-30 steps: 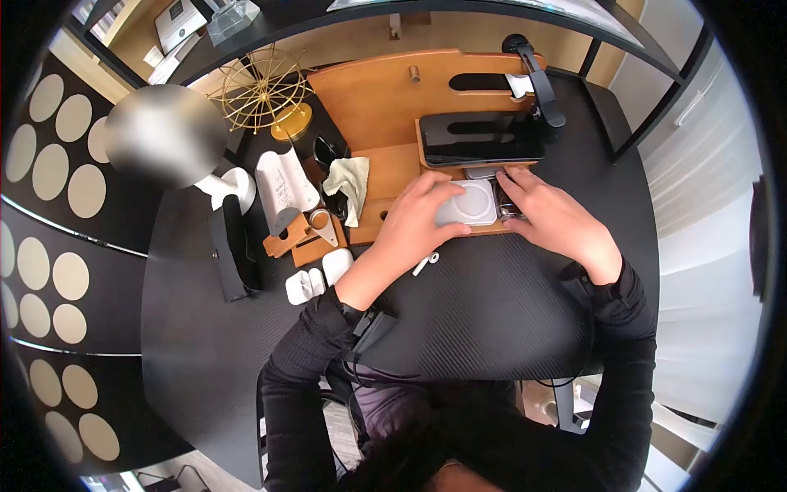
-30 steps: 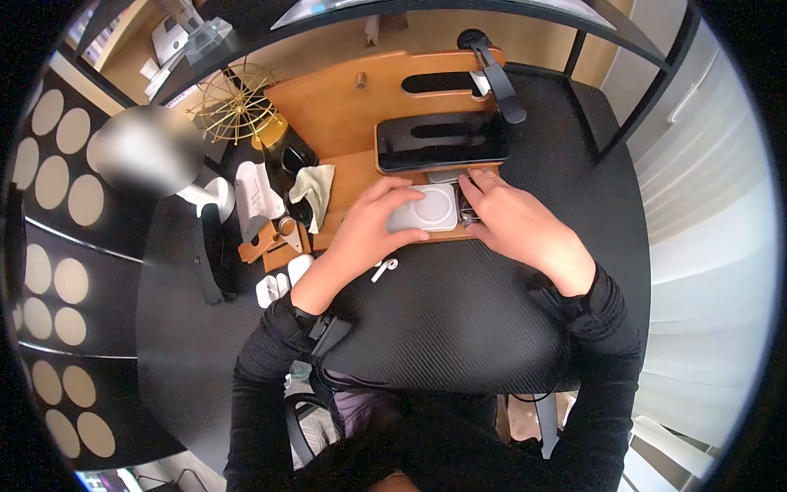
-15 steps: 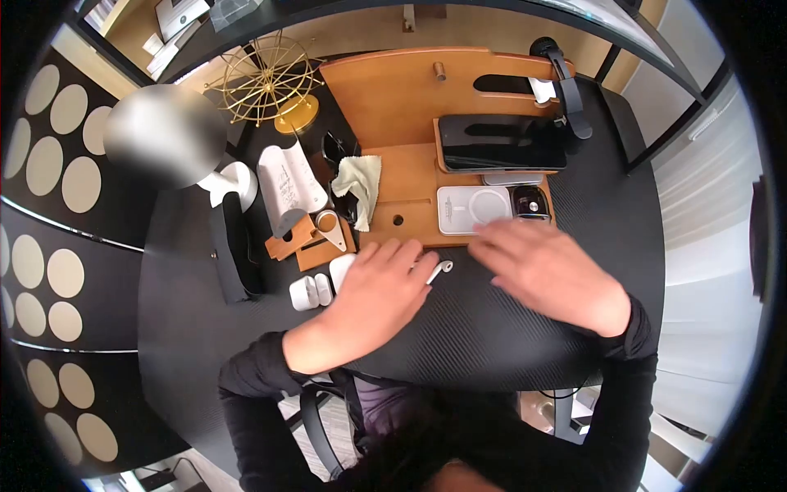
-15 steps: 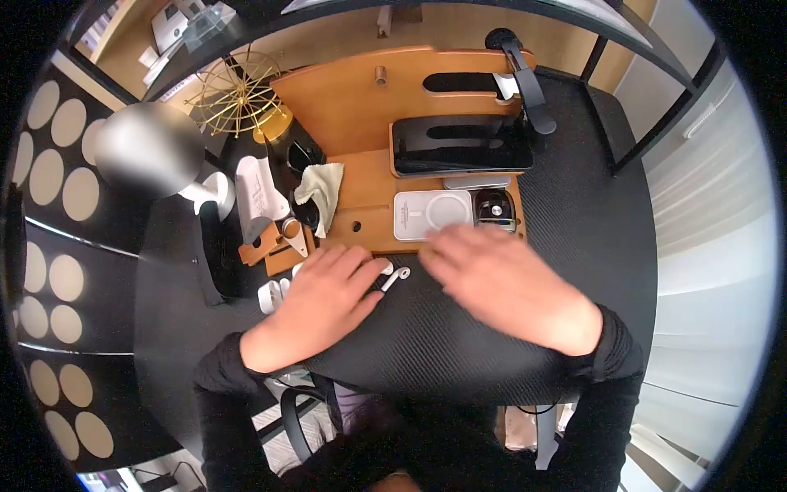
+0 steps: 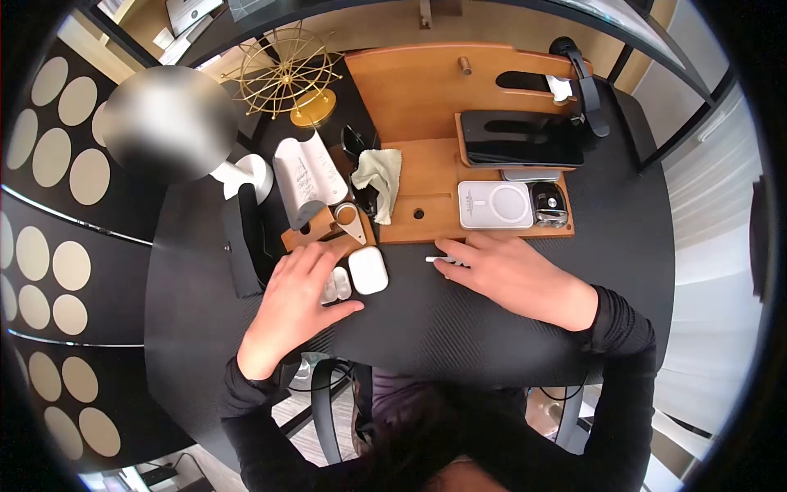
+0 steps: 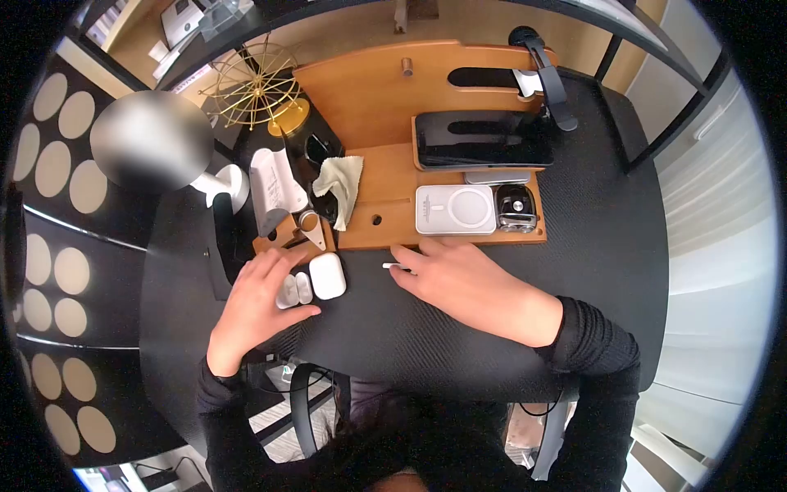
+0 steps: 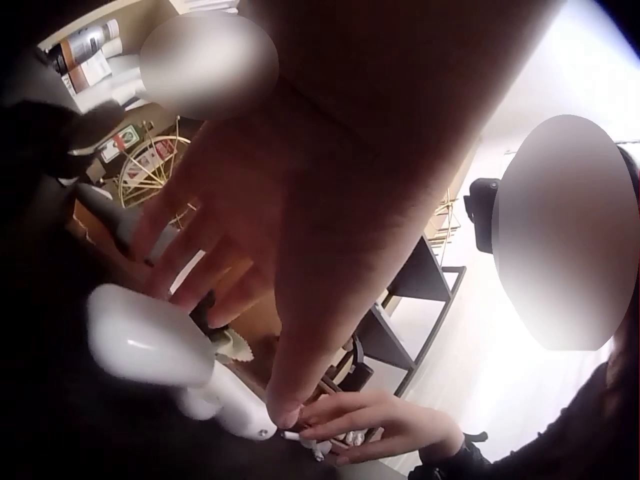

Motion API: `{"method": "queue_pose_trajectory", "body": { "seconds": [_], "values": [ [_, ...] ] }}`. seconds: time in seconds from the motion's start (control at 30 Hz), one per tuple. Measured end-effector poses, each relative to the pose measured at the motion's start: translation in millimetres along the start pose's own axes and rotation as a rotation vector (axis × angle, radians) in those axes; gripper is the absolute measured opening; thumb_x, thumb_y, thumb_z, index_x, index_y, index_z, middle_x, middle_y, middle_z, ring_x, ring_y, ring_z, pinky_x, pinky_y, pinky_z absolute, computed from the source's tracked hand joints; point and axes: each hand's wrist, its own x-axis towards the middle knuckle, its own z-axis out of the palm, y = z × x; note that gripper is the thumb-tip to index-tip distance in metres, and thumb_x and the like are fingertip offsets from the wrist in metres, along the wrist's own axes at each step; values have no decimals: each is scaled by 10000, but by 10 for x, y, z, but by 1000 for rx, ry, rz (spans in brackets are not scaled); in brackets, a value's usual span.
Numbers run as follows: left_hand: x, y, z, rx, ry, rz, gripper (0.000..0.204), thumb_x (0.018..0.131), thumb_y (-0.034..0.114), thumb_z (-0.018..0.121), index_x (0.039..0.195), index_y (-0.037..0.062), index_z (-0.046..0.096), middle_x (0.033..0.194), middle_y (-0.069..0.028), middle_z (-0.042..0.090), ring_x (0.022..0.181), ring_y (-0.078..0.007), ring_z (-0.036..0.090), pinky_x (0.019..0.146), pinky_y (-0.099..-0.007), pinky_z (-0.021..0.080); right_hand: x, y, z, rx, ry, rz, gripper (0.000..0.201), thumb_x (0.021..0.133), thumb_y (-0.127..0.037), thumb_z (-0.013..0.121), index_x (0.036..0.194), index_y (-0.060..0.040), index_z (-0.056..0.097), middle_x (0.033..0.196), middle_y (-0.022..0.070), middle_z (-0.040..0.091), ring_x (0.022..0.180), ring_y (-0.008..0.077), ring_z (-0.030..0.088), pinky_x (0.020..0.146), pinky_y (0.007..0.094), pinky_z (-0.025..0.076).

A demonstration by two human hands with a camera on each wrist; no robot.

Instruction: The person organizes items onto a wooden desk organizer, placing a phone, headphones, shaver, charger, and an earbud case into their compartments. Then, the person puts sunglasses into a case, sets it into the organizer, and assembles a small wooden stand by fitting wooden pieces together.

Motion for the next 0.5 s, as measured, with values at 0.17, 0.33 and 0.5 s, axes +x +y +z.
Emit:
{"method": "queue_pose_trajectory", "body": {
  "seconds": [0.17, 0.33, 0.5],
  "values": [
    [-226, -154, 30, -93, -7, -101, 667, 663, 218, 860, 1242, 31, 584, 1103, -144, 606, 1026, -358, 590, 899, -432, 481, 37, -28, 17, 52, -85, -2, 172, 786, -79, 604, 934, -3, 646, 976, 88, 590, 938, 240, 599, 762, 342, 546],
    [-248, -217, 174, -167, 12, -44, 610, 645, 144, 867, 1176, 26, 591, 1086, -134, 607, 995, -325, 598, 869, -391, 494, 43, 10, 67, 124, -100, 14, 107, 779, -78, 603, 849, -4, 635, 939, 96, 582, 945, 257, 595, 768, 361, 550],
    [-164, -11, 535, -709, 118, -2, 645, 622, 137, 944, 1080, 60, 496, 1040, -72, 538, 944, -175, 573, 832, -333, 476, 60, 64, 93, 280, -74, -2, 101, 761, -47, 638, 846, 7, 632, 922, 116, 577, 920, 283, 613, 762, 394, 538]
  ]
}}
